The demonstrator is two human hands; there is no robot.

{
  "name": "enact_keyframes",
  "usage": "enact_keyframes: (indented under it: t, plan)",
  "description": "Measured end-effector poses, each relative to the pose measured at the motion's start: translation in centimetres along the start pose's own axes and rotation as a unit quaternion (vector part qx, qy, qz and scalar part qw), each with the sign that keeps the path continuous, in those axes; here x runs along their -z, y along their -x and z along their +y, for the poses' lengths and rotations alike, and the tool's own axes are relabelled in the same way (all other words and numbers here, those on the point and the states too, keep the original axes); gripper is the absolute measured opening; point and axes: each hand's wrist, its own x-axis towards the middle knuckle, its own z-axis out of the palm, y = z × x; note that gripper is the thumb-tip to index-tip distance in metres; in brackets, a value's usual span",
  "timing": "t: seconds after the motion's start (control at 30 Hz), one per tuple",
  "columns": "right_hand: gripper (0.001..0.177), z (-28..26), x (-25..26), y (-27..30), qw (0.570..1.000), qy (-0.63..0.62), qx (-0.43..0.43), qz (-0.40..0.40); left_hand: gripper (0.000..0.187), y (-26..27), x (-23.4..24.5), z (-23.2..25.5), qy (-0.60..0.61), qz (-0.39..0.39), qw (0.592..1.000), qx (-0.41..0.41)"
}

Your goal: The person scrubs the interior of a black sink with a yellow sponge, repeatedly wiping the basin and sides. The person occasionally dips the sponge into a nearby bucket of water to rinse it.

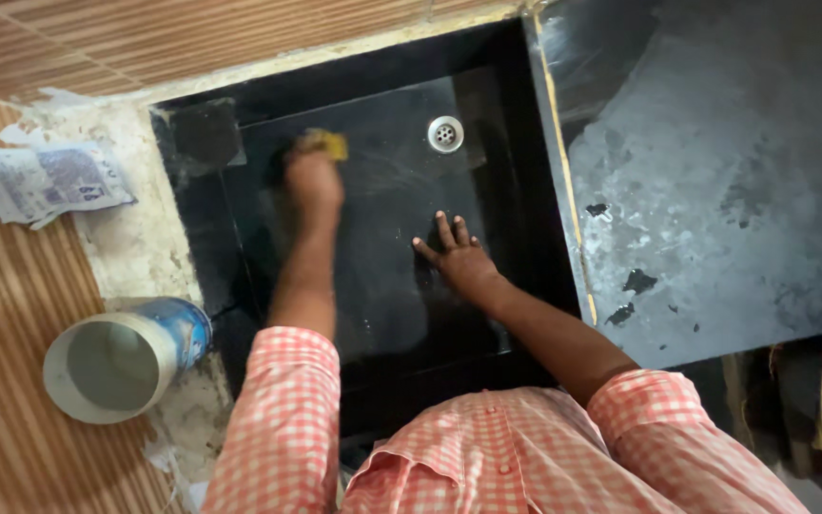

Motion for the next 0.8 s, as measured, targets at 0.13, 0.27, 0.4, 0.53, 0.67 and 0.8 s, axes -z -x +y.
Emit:
enact_keyframes:
  t: [0.13,0.27,0.4,0.53,0.67,0.8]
  plan:
    - [0.081,-0.1,-0.1,-0.4,0.999,0.036,0.003,0.012,0.031,7.5,-6.1,6.2,-0.121,-0.141,0.976,-0.115]
    - [0.078,0.3,-1.2,-0.7,0.999,0.033,0.012,0.025,0.033,7.3,-5.4,5.4,-0.235,-0.197,0.934,-0.186]
    - [0.082,0.3,-1.0,-0.6,0.997,0.063,0.017,0.038,0.033,-2.0,-0.4,-0.7,-0.124,-0.040,0.991,0.005]
    - [0.091,0.3,0.2,0.0,0.997,0.072,0.025,0.008,0.025,-3.9,8.3,-4.9,-0.283,-0.028,0.954,-0.092]
    - [0.085,-0.1,0.8,-0.1,0.998,0.053,0.019,0.024,0.030,1.7,12.5,-4.9,-0.336,-0.006,0.933,-0.124]
    - [0.084,-0.2,0.2,-0.3,0.997,0.070,0.016,0.031,0.029,11.3,12.8,-2.1,-0.319,-0.058,0.933,-0.156]
